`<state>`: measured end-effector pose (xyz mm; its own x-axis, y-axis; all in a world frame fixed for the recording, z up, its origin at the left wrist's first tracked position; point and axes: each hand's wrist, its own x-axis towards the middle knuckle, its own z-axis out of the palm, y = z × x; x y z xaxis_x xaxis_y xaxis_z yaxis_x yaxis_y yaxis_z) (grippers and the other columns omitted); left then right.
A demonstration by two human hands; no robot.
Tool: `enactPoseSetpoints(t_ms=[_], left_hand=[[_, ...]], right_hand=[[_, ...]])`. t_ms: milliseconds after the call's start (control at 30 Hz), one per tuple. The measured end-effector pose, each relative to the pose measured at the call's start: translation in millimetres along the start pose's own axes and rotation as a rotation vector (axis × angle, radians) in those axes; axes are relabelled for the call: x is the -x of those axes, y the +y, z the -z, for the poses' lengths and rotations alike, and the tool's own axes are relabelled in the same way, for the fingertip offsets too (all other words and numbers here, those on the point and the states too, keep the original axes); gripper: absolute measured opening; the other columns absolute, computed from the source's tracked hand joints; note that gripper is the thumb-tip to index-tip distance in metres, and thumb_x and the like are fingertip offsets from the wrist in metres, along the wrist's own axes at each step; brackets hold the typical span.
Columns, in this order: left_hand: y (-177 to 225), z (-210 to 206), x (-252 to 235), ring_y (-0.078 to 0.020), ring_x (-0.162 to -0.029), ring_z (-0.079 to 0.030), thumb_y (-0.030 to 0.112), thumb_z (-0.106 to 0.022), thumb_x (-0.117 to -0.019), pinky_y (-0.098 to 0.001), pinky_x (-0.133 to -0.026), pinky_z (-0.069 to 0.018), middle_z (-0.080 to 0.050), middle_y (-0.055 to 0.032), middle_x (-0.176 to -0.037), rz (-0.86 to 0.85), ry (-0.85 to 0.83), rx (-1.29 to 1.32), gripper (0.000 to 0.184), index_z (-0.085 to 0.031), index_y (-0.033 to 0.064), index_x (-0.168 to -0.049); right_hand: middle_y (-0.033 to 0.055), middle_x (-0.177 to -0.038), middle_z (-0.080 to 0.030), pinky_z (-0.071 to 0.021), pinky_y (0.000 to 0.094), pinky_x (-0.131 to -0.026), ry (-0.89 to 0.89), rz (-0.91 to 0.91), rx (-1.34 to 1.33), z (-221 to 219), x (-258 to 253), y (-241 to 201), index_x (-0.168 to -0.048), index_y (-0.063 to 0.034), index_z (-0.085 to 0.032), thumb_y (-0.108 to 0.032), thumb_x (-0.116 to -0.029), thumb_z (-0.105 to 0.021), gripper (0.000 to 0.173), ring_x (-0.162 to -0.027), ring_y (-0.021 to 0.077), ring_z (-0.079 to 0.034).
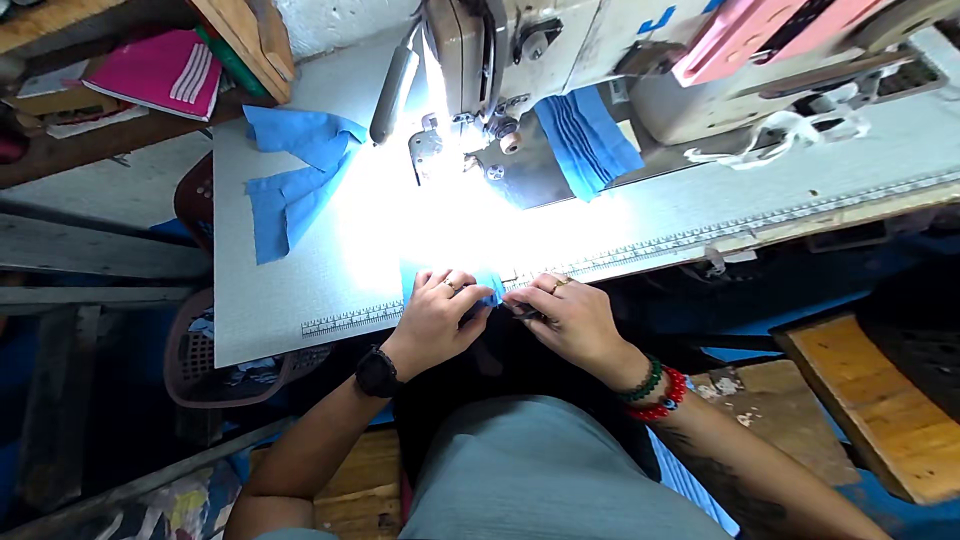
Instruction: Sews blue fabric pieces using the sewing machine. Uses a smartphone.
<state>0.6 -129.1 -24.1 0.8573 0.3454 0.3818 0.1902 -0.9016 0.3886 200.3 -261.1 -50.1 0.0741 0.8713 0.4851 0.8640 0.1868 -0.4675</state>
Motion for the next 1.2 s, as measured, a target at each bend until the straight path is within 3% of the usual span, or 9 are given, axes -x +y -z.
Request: enactPoseSetpoints(t_ms=[167,300,433,567,733,967,1067,1200], left_hand=[[2,0,-3,-0.0182,-0.102,-0.062,0.029,-0.066,-0.0958,-0.0451,-0.097,-0.0408,-0.069,-0.0013,-0.098,-0.030,0.004,-0.080,0.016,-0.078,0.0210,-0.104],[1,1,-3,-0.0170,-0.099,-0.062,0.024,-0.065,-0.0959,-0.0436,-0.094,-0.0419,-0.069,-0.0002,-0.097,-0.004,0.013,-0.011,0.014,-0.078,0.0189,-0.099],[-1,14,-19,-0.0211,-0.099,-0.066,0.023,-0.059,-0.0990,-0.0450,-0.089,-0.0507,-0.071,-0.0065,-0.106,0.215,-0.010,0.059,0.023,-0.075,0.0092,-0.109],[-5,11,-39,-0.0283,-0.109,-0.061,0.032,-0.060,-0.0995,-0.0558,-0.098,-0.0421,-0.066,-0.0097,-0.113,0.381,0.001,-0.121,0.026,-0.073,0.0101,-0.105],[8,-2,-50,-0.0300,-0.110,-0.060,0.030,-0.065,-0.0949,-0.0564,-0.099,-0.0371,-0.067,-0.0093,-0.109,0.443,0.008,-0.275,0.019,-0.073,0.0133,-0.095],[8,0,-47,-0.0308,-0.116,-0.057,0.029,-0.055,-0.0993,-0.0589,-0.101,-0.0359,-0.066,-0.0104,-0.115,0.516,0.015,-0.178,0.025,-0.071,0.0090,-0.097],[-1,0,-41,-0.0325,-0.116,-0.056,0.028,-0.059,-0.0970,-0.0599,-0.098,-0.0365,-0.065,-0.0096,-0.115,0.491,0.032,-0.175,0.021,-0.071,0.0112,-0.096],[-1,4,-29,-0.0299,-0.124,-0.056,0.023,-0.060,-0.0983,-0.0576,-0.102,-0.0388,-0.060,-0.0098,-0.138,0.207,-0.004,-0.098,0.020,-0.073,0.0154,-0.112]], right_hand=[[0.0054,-0.083,-0.067,-0.0489,0.0392,-0.055,0.004,0.004,-0.005,-1,0,0,-0.103,-0.0189,-0.078,-0.021,-0.0936,-0.060,0.020,-0.072,0.0228,-0.066],[0.0048,-0.083,-0.068,-0.0495,0.0390,-0.056,0.009,-0.011,-0.017,-1,-1,-1,-0.103,-0.0194,-0.078,-0.024,-0.0953,-0.062,0.019,-0.072,0.0220,-0.066],[0.0042,-0.083,-0.068,-0.0489,0.0394,-0.055,0.004,-0.020,-0.008,-1,-1,-1,-0.101,-0.0204,-0.078,-0.026,-0.0955,-0.062,0.019,-0.072,0.0216,-0.065],[0.0049,-0.080,-0.066,-0.0476,0.0394,-0.054,-0.001,-0.029,0.001,-1,-2,-3,-0.101,-0.0202,-0.079,-0.027,-0.0949,-0.061,0.019,-0.070,0.0223,-0.064],[0.0052,-0.076,-0.064,-0.0459,0.0381,-0.052,0.010,-0.024,0.009,-1,-4,-4,-0.101,-0.0201,-0.079,-0.026,-0.0951,-0.062,0.019,-0.066,0.0221,-0.062],[0.0049,-0.079,-0.066,-0.0469,0.0381,-0.053,-0.010,-0.029,-0.005,0,-4,-5,-0.101,-0.0203,-0.079,-0.026,-0.0955,-0.061,0.019,-0.068,0.0218,-0.064],[0.0050,-0.078,-0.065,-0.0463,0.0382,-0.052,-0.014,-0.022,0.001,1,-4,-5,-0.101,-0.0199,-0.079,-0.027,-0.0957,-0.061,0.020,-0.066,0.0222,-0.063],[0.0060,-0.080,-0.066,-0.0472,0.0401,-0.053,-0.034,-0.005,-0.001,2,-3,-3,-0.102,-0.0196,-0.078,-0.026,-0.0950,-0.060,0.020,-0.068,0.0241,-0.064]])
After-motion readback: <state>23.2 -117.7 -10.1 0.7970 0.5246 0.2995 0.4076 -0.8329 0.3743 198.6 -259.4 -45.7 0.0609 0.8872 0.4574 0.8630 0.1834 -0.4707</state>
